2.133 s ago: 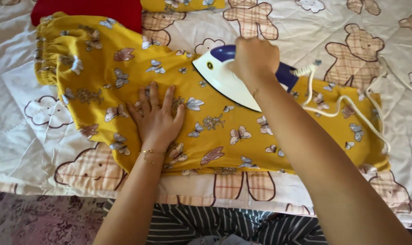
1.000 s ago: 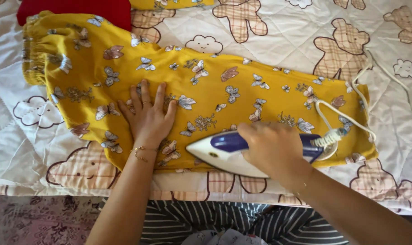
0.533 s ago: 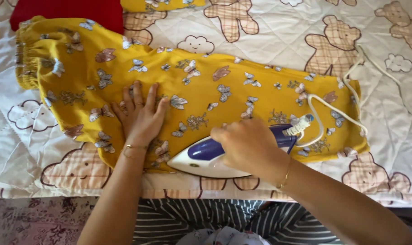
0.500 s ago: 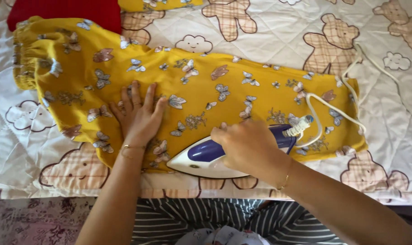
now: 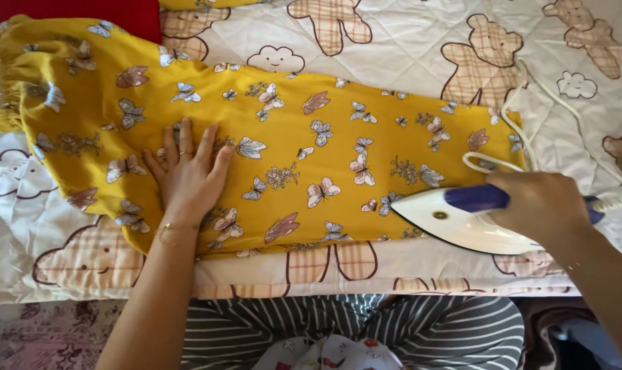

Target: Iron a yellow patterned dress on a bed surface.

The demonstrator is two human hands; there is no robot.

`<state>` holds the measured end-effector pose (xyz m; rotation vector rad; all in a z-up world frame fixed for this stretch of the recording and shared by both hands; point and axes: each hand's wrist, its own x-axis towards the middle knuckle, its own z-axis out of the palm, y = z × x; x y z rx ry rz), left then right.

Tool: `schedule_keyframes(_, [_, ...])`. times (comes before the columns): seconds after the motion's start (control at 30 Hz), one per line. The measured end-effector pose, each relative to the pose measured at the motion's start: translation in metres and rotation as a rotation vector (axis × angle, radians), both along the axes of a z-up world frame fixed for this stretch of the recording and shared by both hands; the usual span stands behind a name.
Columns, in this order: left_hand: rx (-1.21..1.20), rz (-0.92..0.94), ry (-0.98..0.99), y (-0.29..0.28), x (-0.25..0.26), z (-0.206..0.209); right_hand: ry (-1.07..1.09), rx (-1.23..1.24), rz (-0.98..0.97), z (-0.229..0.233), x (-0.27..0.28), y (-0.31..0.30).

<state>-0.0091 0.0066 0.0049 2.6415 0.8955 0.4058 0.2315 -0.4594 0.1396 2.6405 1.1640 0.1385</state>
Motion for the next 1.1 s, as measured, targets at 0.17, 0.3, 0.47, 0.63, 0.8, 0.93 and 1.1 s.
schedule_keyframes(0.17, [-0.091,-0.092,-0.141,0.002,-0.034,0.011,-0.078,0.085,0.049,0.002,-0.015,0.005])
schedule_keyframes(0.3, [0.063,0.284,0.054,0.038,-0.078,0.014,0.021,0.152,0.111,0.007,-0.044,0.050])
schedule_keyframes(0.47, [0.071,0.383,-0.027,0.085,-0.106,-0.001,0.053,0.230,0.196,-0.001,-0.099,0.139])
schedule_keyframes(0.63, [0.001,0.493,-0.018,0.096,-0.107,0.003,0.262,0.180,0.333,0.007,-0.164,0.237])
schedule_keyframes(0.8, [0.116,0.506,-0.167,0.092,-0.122,0.001,0.228,0.392,0.540,0.003,-0.191,0.275])
schedule_keyframes(0.93, [0.145,0.386,-0.384,0.092,-0.127,-0.014,0.279,0.342,0.492,0.005,-0.187,0.268])
schedule_keyframes(1.1, [0.253,0.252,-0.503,0.119,-0.137,-0.043,0.255,0.319,0.435,-0.003,-0.151,0.227])
